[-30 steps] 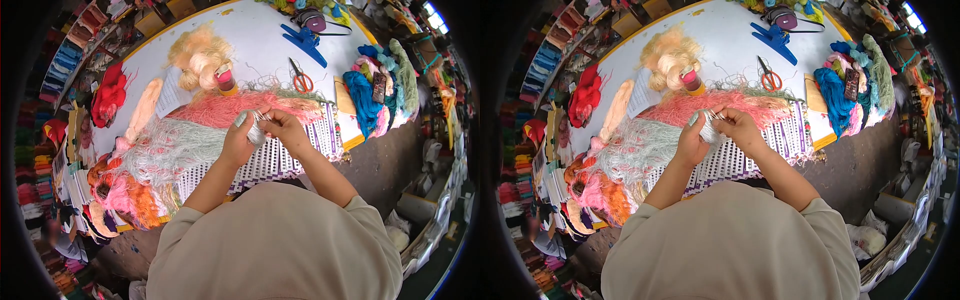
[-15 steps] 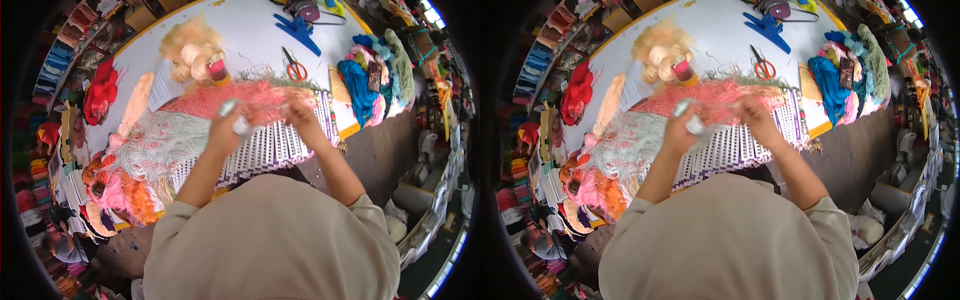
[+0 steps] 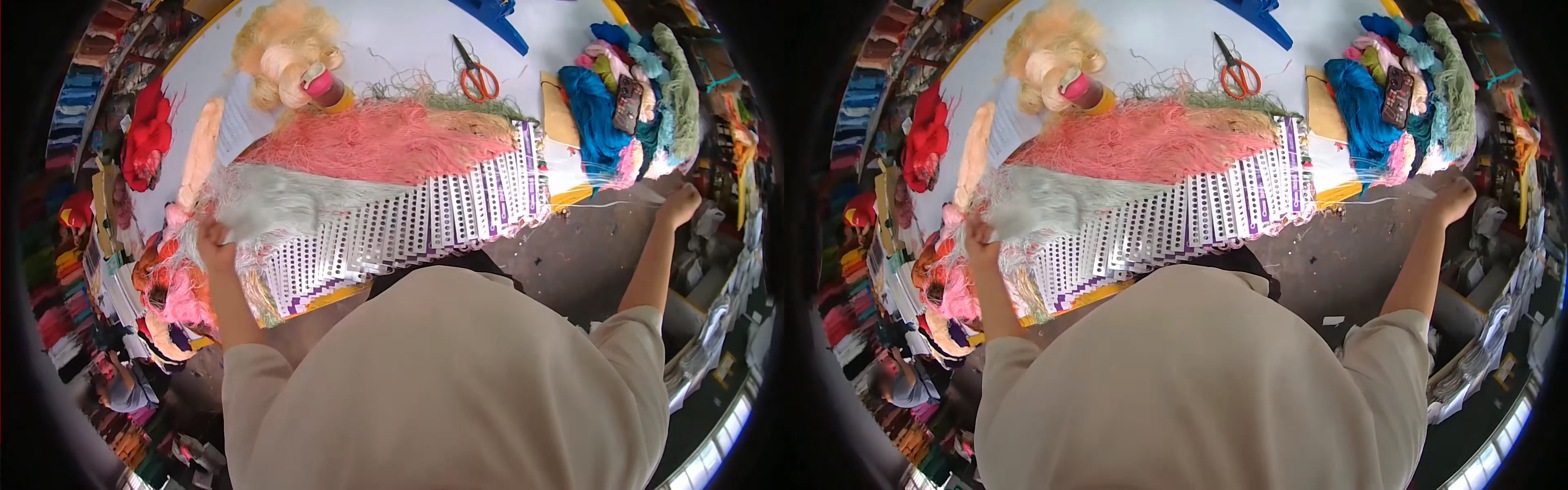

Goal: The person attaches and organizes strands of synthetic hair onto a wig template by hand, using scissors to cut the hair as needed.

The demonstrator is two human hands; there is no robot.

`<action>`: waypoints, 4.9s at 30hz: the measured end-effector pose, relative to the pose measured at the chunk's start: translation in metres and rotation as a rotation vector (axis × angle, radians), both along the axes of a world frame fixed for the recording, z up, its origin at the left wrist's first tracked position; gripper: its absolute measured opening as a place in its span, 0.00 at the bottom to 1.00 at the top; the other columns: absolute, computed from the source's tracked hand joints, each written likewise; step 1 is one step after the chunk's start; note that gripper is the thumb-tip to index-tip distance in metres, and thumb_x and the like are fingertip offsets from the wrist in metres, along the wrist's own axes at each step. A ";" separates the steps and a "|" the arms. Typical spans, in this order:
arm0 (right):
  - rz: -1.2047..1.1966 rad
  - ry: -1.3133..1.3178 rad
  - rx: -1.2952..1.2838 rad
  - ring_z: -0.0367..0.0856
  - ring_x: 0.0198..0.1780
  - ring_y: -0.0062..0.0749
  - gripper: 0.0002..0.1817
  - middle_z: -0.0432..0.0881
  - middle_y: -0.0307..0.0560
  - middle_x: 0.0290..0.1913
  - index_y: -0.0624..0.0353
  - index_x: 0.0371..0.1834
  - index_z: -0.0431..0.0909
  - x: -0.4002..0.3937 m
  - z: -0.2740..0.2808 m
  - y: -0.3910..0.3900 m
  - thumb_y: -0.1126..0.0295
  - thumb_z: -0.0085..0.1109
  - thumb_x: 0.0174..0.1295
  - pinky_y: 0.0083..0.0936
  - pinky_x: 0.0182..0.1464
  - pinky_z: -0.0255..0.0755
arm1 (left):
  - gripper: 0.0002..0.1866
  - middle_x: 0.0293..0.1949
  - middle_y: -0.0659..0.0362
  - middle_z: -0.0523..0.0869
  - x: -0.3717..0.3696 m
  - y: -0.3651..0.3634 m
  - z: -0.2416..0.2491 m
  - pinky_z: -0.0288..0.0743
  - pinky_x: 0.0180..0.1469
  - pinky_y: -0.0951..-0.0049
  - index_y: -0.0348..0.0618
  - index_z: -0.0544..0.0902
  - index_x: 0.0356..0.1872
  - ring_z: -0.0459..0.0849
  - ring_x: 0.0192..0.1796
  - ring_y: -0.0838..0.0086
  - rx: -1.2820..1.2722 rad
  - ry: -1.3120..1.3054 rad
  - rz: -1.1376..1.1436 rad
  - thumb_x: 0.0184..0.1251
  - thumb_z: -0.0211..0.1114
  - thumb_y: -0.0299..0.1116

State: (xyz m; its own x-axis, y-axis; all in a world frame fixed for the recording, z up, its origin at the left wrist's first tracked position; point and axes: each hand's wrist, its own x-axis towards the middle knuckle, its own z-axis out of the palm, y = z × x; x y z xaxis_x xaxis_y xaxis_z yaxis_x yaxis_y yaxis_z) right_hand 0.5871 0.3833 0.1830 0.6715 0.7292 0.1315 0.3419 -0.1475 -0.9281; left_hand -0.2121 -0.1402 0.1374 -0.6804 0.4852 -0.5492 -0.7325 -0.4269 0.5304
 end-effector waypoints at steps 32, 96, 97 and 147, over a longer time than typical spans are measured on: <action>1.833 -0.091 -0.701 0.79 0.32 0.38 0.05 0.79 0.47 0.30 0.55 0.41 0.70 -0.341 -0.194 -0.161 0.70 0.54 0.66 0.32 0.38 0.73 | 0.04 0.20 0.63 0.77 0.330 0.235 -0.134 0.58 0.19 0.78 0.40 0.80 0.29 0.70 0.18 0.80 -0.550 0.169 -0.938 0.63 0.63 0.28; 1.502 0.735 -0.448 0.75 0.36 0.15 0.06 0.82 0.34 0.35 0.59 0.41 0.82 -0.413 0.059 -0.295 0.72 0.64 0.63 0.14 0.37 0.67 | 0.25 0.59 0.52 0.78 0.257 0.135 0.105 0.69 0.62 0.70 0.31 0.71 0.65 0.77 0.60 0.71 0.220 0.356 -0.820 0.77 0.52 0.41; 1.504 0.732 -0.438 0.75 0.36 0.15 0.06 0.82 0.34 0.35 0.59 0.41 0.82 -0.412 0.063 -0.296 0.72 0.64 0.63 0.14 0.37 0.67 | 0.25 0.59 0.52 0.79 0.258 0.134 0.108 0.70 0.62 0.70 0.31 0.71 0.64 0.78 0.59 0.70 0.224 0.359 -0.776 0.77 0.52 0.41; 1.342 0.829 -0.538 0.76 0.34 0.11 0.04 0.83 0.30 0.33 0.52 0.37 0.83 -0.398 0.075 -0.301 0.68 0.64 0.62 0.12 0.33 0.67 | 0.21 0.54 0.53 0.82 0.271 0.137 0.114 0.74 0.58 0.71 0.32 0.75 0.60 0.81 0.54 0.72 0.248 0.387 -0.730 0.76 0.55 0.39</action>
State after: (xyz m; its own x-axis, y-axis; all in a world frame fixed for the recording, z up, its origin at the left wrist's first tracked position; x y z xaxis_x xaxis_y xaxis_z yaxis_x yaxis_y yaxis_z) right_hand 0.1893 0.0825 0.2577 -0.6726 0.6482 -0.3570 -0.0452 -0.5175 -0.8545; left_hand 0.0592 -0.0034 0.2516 -0.2688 0.9493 -0.1631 -0.6552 -0.0561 0.7534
